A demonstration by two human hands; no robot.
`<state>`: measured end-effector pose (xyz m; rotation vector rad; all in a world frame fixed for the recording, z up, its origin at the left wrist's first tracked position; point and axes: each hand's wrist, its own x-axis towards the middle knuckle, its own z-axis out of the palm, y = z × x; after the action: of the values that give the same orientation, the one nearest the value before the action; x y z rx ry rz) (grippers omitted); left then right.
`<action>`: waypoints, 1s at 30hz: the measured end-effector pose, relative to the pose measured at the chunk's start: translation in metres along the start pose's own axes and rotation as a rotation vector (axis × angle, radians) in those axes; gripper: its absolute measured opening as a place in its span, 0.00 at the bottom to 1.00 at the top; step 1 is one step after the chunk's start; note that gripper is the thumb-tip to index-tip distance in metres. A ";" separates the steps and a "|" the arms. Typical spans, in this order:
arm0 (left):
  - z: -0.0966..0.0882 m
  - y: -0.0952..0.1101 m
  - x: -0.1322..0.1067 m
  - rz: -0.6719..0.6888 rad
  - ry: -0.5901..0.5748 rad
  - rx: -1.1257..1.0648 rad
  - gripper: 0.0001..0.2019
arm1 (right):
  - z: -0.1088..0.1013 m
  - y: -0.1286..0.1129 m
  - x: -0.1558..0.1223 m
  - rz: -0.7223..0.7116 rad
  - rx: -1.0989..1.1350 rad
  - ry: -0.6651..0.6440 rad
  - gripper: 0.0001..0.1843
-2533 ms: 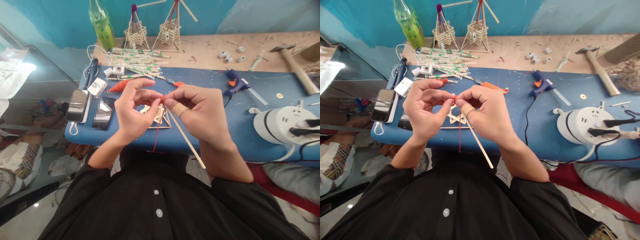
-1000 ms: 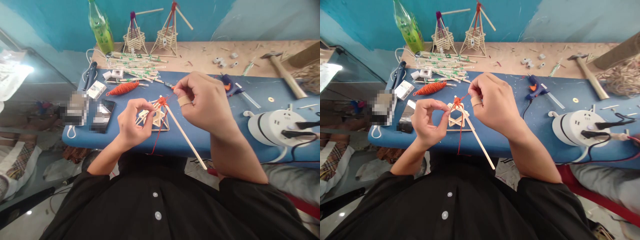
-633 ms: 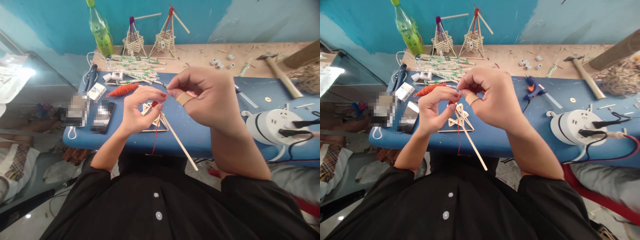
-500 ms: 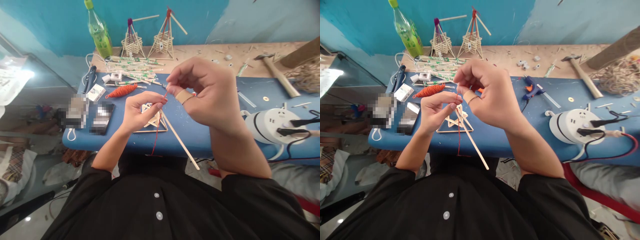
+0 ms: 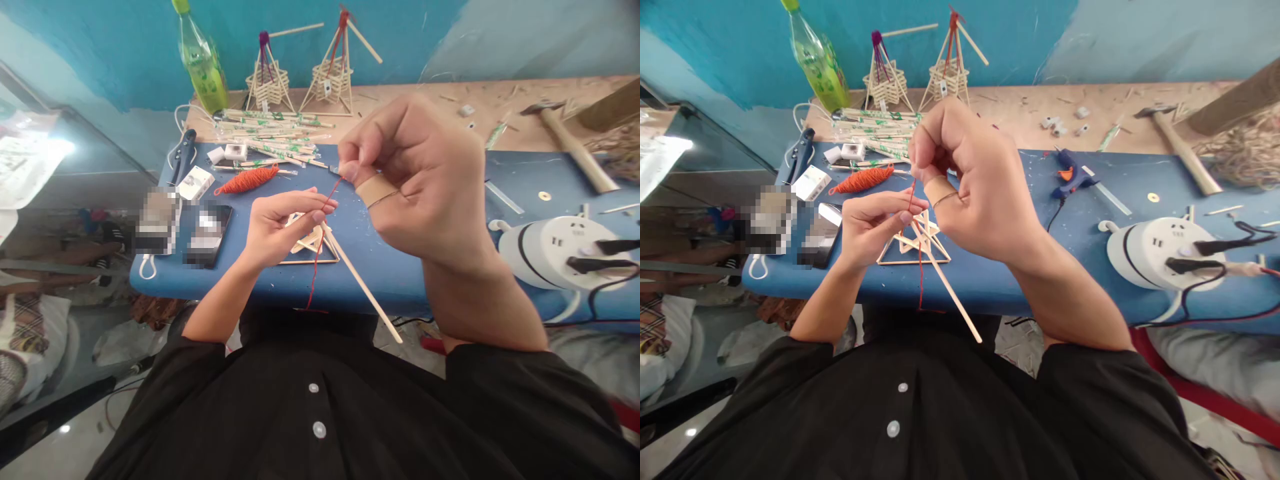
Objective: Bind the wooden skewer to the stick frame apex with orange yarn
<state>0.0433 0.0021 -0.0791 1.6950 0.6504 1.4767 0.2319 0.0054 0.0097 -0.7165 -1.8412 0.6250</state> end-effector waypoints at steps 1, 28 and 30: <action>0.000 0.001 0.000 -0.001 -0.002 -0.009 0.05 | 0.001 0.000 0.000 -0.008 0.014 0.011 0.14; -0.008 -0.003 0.005 0.073 -0.091 -0.030 0.05 | -0.036 -0.024 0.036 0.221 -0.145 -0.468 0.19; -0.009 -0.002 0.005 0.074 -0.092 -0.031 0.05 | -0.034 -0.028 0.034 0.206 -0.139 -0.446 0.19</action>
<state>0.0361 0.0090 -0.0778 1.7688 0.5175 1.4429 0.2476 0.0137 0.0627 -0.9224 -2.2541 0.8476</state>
